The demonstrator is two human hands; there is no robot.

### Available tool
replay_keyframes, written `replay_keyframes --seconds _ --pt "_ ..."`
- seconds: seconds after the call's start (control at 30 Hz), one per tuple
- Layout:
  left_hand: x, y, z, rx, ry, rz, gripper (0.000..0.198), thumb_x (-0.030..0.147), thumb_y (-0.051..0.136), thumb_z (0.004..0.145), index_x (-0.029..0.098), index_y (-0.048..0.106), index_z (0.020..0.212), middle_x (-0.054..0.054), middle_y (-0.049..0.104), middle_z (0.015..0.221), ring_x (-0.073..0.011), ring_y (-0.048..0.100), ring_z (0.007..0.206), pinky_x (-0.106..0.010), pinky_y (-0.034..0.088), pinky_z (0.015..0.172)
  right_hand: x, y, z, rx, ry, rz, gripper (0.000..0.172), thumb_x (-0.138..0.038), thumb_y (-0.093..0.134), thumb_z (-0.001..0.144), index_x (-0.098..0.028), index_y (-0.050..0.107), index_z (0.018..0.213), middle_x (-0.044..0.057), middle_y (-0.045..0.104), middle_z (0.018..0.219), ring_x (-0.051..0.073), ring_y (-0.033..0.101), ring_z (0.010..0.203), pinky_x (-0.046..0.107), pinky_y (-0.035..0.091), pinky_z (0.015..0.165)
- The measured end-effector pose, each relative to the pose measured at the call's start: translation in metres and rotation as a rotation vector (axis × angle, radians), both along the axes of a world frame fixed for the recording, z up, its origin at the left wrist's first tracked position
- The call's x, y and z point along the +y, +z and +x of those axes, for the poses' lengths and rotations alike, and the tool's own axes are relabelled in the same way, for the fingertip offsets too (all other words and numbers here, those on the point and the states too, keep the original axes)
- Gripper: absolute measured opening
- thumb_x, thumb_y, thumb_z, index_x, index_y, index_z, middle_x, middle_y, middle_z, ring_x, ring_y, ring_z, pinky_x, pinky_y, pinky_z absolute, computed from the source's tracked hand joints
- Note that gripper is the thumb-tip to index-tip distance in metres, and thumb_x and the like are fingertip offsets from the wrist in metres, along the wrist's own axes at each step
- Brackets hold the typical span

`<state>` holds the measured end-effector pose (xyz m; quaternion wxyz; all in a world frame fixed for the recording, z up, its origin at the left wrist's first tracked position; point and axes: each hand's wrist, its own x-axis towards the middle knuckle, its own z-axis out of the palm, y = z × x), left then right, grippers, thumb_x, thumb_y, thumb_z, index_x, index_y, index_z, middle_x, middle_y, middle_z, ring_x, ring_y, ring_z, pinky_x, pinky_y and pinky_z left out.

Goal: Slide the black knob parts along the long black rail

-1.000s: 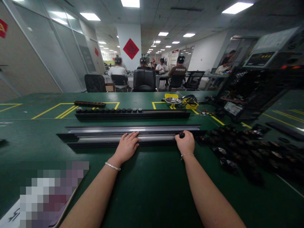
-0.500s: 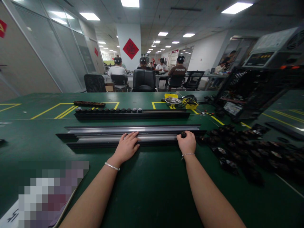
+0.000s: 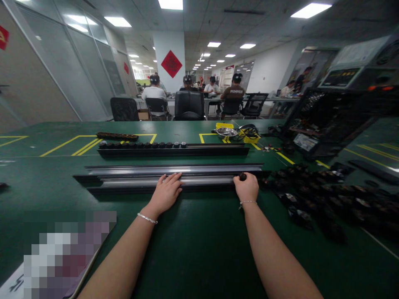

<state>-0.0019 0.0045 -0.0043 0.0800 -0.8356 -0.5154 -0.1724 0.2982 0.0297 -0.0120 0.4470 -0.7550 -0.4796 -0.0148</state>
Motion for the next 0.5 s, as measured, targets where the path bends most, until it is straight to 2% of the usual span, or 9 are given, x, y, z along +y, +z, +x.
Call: replay_keyframes --seconds 0.5 --pt "0.0063 -0.0022 -0.0024 -0.004 -0.001 0.014 0.023 0.024 0.046 0.086 0.026 0.063 0.101 -0.004 0.049 0.138 -0.0245 0.044 0.127 -0.053 0.027 0.106 0.0052 -0.0011 0.0106 0.065 -0.052 0.025 0.035 -0.030 0.051 0.066 -0.013 0.061 0.095 0.013 0.060 0.094 0.025 0.053 0.090 0.036 0.042 0.083"
